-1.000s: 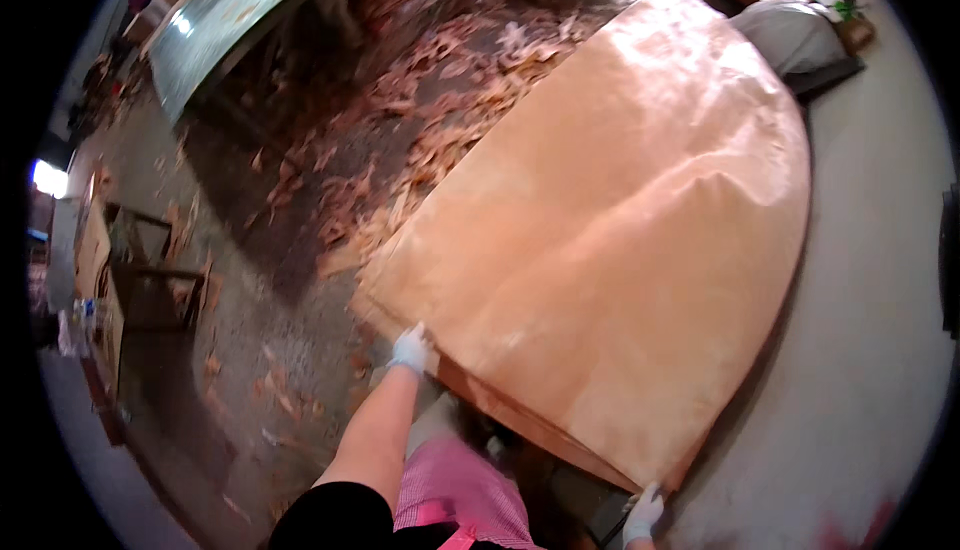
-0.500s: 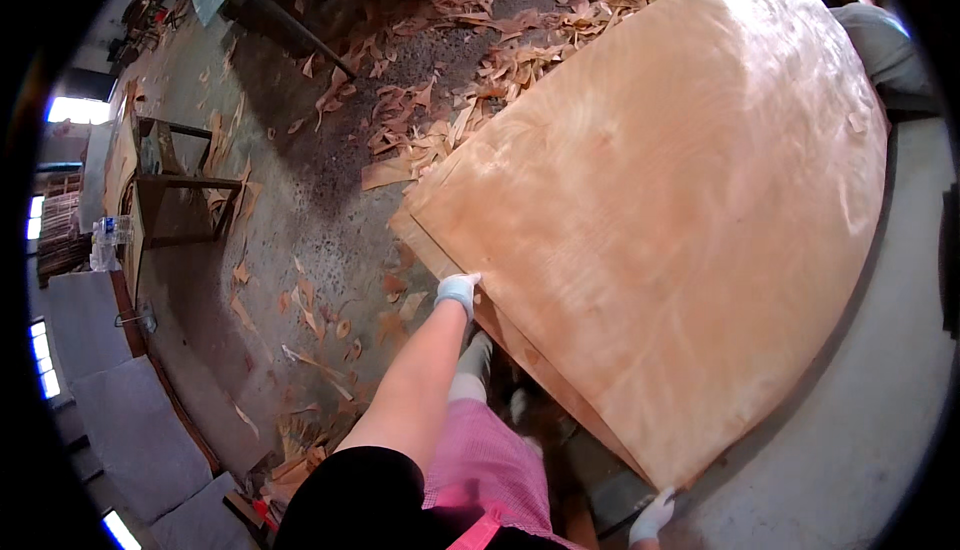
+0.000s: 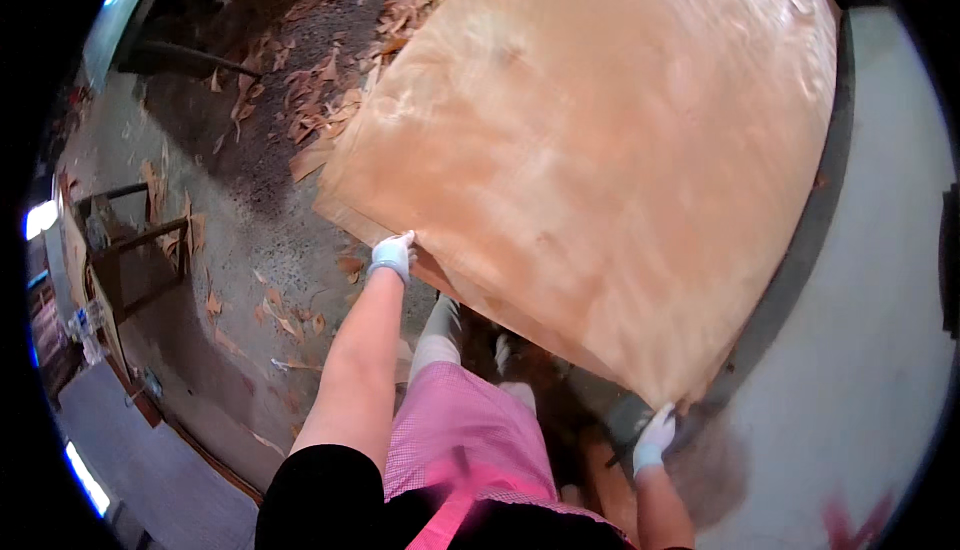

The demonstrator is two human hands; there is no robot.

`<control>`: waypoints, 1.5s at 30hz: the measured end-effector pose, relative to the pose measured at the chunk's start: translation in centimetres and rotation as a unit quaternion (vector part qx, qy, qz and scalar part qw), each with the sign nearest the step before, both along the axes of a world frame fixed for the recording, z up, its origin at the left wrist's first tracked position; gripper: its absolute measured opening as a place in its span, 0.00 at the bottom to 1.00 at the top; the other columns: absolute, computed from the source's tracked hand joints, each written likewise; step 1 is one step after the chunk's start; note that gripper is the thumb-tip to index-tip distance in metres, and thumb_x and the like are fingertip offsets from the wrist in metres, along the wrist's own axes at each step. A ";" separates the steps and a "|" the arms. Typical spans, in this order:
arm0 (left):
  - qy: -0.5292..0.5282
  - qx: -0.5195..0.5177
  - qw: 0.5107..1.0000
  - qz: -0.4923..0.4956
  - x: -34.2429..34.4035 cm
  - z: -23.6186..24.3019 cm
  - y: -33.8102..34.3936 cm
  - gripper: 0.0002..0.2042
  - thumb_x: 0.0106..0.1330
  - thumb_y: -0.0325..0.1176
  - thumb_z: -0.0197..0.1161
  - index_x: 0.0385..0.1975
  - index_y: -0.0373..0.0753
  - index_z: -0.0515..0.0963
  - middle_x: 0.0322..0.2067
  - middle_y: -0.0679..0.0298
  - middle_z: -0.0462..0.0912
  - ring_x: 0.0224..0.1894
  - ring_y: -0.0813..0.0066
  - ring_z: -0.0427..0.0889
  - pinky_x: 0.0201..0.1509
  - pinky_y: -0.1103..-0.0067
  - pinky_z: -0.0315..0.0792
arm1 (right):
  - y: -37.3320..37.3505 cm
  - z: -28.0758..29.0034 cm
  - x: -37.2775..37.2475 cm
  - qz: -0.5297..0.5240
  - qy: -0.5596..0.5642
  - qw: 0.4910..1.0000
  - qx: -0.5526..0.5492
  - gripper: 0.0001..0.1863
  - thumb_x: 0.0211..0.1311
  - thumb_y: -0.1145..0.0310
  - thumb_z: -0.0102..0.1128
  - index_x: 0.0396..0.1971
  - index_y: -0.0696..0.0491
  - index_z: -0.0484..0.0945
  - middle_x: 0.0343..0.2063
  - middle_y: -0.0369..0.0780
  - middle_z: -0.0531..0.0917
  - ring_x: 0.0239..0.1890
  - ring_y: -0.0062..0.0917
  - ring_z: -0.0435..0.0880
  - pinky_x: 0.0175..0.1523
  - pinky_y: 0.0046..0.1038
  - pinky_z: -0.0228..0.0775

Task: The person uses a knife to cut away damaged areas of wood veneer and applies tape to secure patches while working at a large workshop table.

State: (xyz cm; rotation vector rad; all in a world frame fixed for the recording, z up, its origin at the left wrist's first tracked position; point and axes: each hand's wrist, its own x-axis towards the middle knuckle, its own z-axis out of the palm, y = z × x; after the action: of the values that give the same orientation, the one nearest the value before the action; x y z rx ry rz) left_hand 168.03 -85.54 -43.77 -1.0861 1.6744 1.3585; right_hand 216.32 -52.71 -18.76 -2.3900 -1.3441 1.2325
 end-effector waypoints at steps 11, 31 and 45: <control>0.010 -0.021 1.000 0.002 -0.6 2.7 0.8 0.08 0.68 0.37 0.63 0.35 0.40 0.76 0.26 0.64 0.75 0.21 0.73 0.72 0.23 0.78 0.67 | -0.4 -3.1 1.6 -0.002 0.038 0.999 0.002 0.20 0.76 0.52 0.44 0.41 0.56 0.72 0.21 0.38 0.76 0.13 0.20 0.72 0.19 0.24 0.65; 0.097 -0.141 0.283 -0.944 19.4 7.3 20.4 0.40 0.61 0.56 0.60 0.72 0.48 0.58 0.73 0.43 0.48 0.75 0.48 0.51 0.75 0.64 0.53 | -6.3 -8.3 11.3 0.069 0.004 0.992 -0.109 0.27 0.62 0.50 0.63 0.47 0.61 0.81 0.33 0.47 0.85 0.33 0.35 0.84 0.44 0.35 0.74; 0.005 -0.148 0.237 -0.960 20.4 14.0 26.4 0.47 0.58 0.61 0.62 0.75 0.50 0.50 0.74 0.45 0.43 0.74 0.49 0.54 0.74 0.67 0.58 | -0.5 0.8 26.9 -0.083 -0.209 0.974 0.035 0.22 0.63 0.53 0.63 0.30 0.62 0.81 0.27 0.47 0.84 0.31 0.39 0.81 0.39 0.37 0.68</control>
State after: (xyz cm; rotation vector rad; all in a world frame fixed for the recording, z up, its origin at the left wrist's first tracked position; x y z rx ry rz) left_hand 188.40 -59.17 -29.78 1.1317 1.5250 -0.7422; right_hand 243.20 -53.24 -17.99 -2.7437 -1.2204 0.6489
